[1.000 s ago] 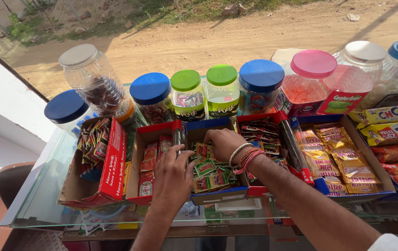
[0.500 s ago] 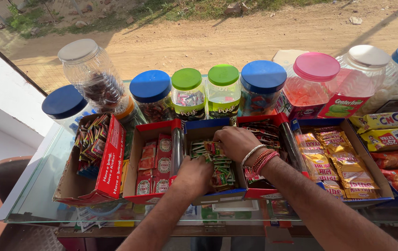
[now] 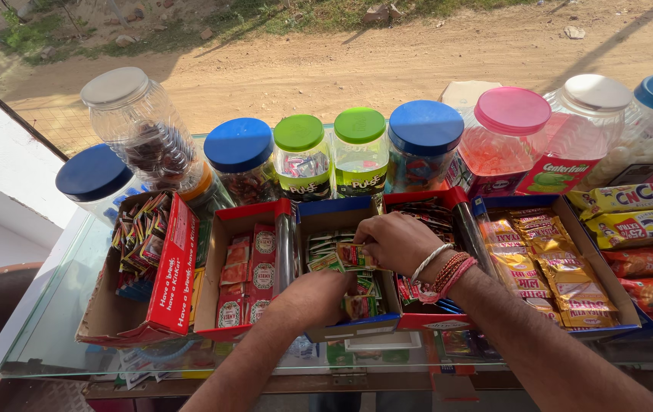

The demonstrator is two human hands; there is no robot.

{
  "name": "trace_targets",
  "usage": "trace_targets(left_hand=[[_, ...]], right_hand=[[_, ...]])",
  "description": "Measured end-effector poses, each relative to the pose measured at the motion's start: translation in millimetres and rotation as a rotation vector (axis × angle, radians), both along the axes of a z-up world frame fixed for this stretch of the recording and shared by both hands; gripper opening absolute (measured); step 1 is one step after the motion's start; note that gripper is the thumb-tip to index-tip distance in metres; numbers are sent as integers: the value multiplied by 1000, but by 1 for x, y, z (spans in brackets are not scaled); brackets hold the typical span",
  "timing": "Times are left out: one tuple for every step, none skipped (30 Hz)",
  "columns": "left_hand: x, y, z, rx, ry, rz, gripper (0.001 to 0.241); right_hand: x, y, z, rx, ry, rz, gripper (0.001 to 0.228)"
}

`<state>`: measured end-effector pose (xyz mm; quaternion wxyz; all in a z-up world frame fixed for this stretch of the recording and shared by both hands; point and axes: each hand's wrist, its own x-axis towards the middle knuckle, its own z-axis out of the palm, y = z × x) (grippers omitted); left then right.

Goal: The person organizes snack packets and small boxes on a glass display counter in a small shop. They pick up items from the floor, arrange them in boxes, and place them on the shelves, then discard a plastic bag into a red bucket.

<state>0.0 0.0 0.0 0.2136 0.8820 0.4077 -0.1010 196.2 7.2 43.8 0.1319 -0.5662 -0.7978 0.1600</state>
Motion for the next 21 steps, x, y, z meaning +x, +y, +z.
trace_targets(left_hand=[[-3,-2,2,16,45,3,37],[-6,-5,5,33,89,6,30],[-9,-8,7,51,134,8,23],[-13,-10,10,66,116,15,21],[-18,-12,13,82,96,23,19],[-22,-14,15,97,77,30,17],[-25,-15,18,135,61,13,16],[-28,-15,20,172,44,-4,16],[-30,-16,21,210,27,-21,16],[-31,-17,23,240,-34,3,13],[-32,-17,24,266,-96,26,11],[-32,-19,25,292,-158,49,11],[-32,-21,25,344,-195,14,14],[-31,-24,26,396,-232,-22,17],[-30,-26,27,450,-269,-61,20],[-29,-28,29,362,-196,-39,18],[-27,-31,30,273,-123,-22,20],[-26,-34,32,185,-49,-7,25],[-26,-36,34,145,-36,8,25],[-26,-39,36,106,-23,23,25],[-26,-41,39,65,-11,39,25]], right_hand=[[-2,-2,0,-19,-7,11,19],[-5,-4,-2,-38,-14,21,19],[-7,-6,-3,-55,-21,31,19],[-11,-8,-6,-60,-26,41,18],[-16,-11,-9,-65,-32,52,17],[-21,-14,-13,-69,-38,62,17],[-24,-16,-16,-81,-56,110,18],[-28,-19,-19,-93,-74,159,19],[-31,-22,-22,-104,-92,206,21],[-34,-24,-24,-95,-117,198,22],[-37,-27,-27,-88,-141,188,22],[-38,-29,-28,-81,-164,178,23],[-37,-31,-29,-40,-174,176,20],[-36,-33,-28,2,-183,173,17],[-35,-34,-27,45,-192,167,15],[-33,-36,-26,-47,-189,186,17],[-31,-39,-25,-140,-185,202,19],[-30,-41,-23,-233,-180,218,22],[-28,-45,-22,-173,-123,192,19],[-28,-51,-21,-113,-66,167,16],[-26,-56,-20,-53,-11,142,14]])
